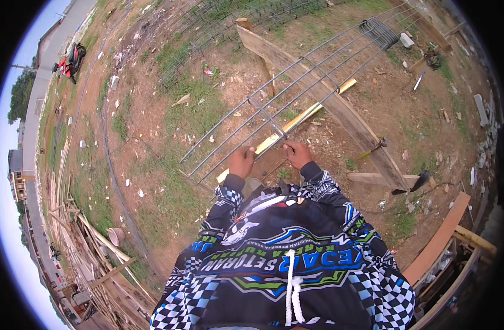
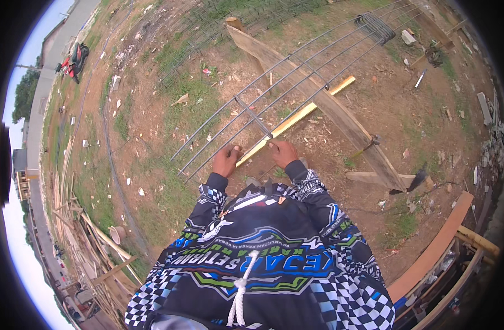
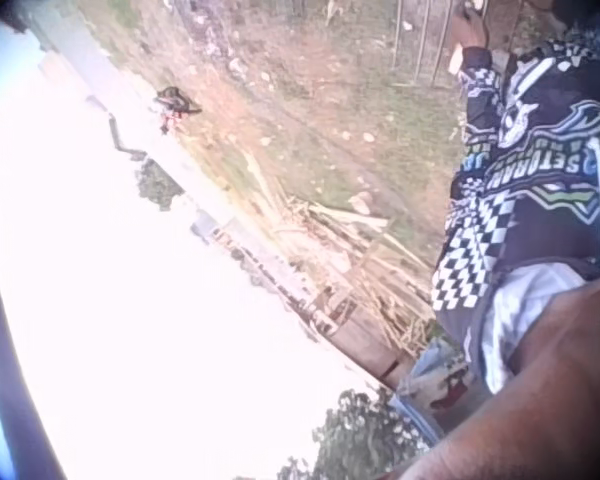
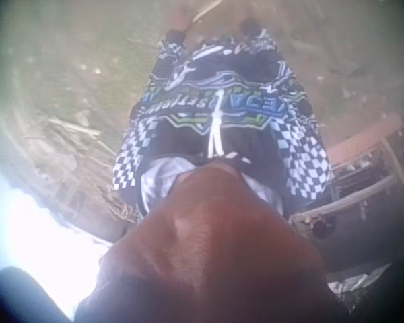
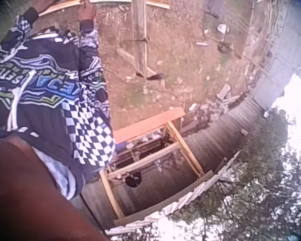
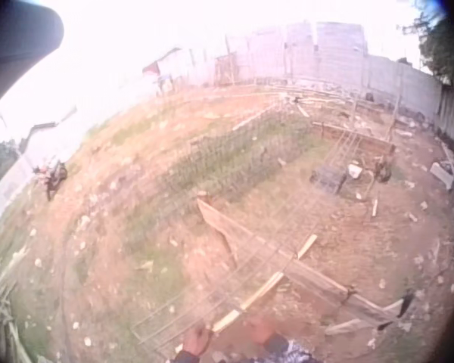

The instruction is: The person assembles a rebar cage by placing a coiled rebar bundle onto a wooden jig, then uses pliers to twist wire ties around the rebar intersections. The person repeatedly positions the bundle, twists ties, and adjusts the cage on the jig throughout the clip.

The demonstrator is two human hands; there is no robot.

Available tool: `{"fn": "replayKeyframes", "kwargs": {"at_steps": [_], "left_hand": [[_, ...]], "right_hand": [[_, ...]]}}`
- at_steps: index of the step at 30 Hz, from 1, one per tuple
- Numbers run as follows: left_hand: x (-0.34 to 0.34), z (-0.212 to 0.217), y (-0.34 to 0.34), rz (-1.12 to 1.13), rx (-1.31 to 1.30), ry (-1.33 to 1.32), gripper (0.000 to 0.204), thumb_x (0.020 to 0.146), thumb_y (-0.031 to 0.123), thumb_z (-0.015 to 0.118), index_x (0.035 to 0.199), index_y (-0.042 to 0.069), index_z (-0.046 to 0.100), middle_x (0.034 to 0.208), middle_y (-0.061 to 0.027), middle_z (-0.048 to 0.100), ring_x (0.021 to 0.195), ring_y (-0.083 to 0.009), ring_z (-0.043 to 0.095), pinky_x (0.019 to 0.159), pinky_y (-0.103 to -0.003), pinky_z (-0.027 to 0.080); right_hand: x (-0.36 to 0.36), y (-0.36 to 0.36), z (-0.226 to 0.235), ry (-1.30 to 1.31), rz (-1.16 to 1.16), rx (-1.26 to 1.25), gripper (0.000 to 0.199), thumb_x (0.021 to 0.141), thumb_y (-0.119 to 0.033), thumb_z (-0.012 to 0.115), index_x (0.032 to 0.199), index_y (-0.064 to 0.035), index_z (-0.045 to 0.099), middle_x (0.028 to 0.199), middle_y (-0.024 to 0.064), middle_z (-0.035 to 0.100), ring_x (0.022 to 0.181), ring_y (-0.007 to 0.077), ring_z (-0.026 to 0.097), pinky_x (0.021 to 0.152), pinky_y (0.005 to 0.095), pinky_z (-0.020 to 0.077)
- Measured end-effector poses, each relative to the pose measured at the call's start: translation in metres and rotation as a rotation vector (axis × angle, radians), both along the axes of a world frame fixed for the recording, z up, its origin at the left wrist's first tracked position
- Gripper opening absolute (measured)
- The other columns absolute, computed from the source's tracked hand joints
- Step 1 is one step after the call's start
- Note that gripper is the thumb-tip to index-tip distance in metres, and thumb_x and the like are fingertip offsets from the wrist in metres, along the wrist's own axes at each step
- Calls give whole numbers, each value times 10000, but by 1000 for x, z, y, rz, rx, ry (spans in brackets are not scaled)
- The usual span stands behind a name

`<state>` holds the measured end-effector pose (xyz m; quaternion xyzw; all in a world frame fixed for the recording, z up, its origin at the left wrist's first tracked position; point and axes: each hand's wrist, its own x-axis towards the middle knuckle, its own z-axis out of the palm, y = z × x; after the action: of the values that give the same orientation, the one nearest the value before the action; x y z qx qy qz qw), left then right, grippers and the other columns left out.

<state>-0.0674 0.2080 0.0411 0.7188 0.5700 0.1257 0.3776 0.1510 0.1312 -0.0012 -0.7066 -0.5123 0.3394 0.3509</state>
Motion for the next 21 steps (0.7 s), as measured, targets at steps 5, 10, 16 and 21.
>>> {"fn": "replayKeyframes", "kwargs": {"at_steps": [5, 10, 16, 21], "left_hand": [[23, -6, 21, 28, -290, -193, 392, 967, 330, 560, 1022, -35, 692, 871, -134, 704, 751, -198, 701, 664, -302, 524], [63, -6, 38, 79, -450, -300, 479, 953, 384, 594, 1042, -80, 676, 909, -154, 703, 693, -213, 719, 559, -270, 553], [93, 15, 37, 181, -475, -387, 516, 906, 406, 663, 988, -103, 684, 850, -138, 706, 639, -195, 704, 519, -254, 539], [98, 18, 37, 23, -293, -241, 430, 864, 378, 723, 845, -52, 730, 703, -91, 684, 516, -128, 597, 468, -257, 452]], "right_hand": [[-6, 2, -2, 53, -145, 208, 231, 923, -184, 562, 1067, -55, 688, 942, 203, 685, 880, 371, 668, 755, 410, 519], [-11, 2, -17, 103, -227, 246, 225, 924, -179, 568, 1084, -66, 677, 892, 201, 682, 842, 360, 677, 735, 398, 519], [-11, -2, -21, 237, -260, 131, 220, 937, -196, 575, 1092, -77, 676, 777, 167, 670, 714, 294, 676, 665, 366, 516], [-8, -3, -19, 337, -267, 144, 213, 950, -183, 555, 1096, -80, 671, 684, 110, 641, 643, 204, 646, 616, 340, 490]]}}
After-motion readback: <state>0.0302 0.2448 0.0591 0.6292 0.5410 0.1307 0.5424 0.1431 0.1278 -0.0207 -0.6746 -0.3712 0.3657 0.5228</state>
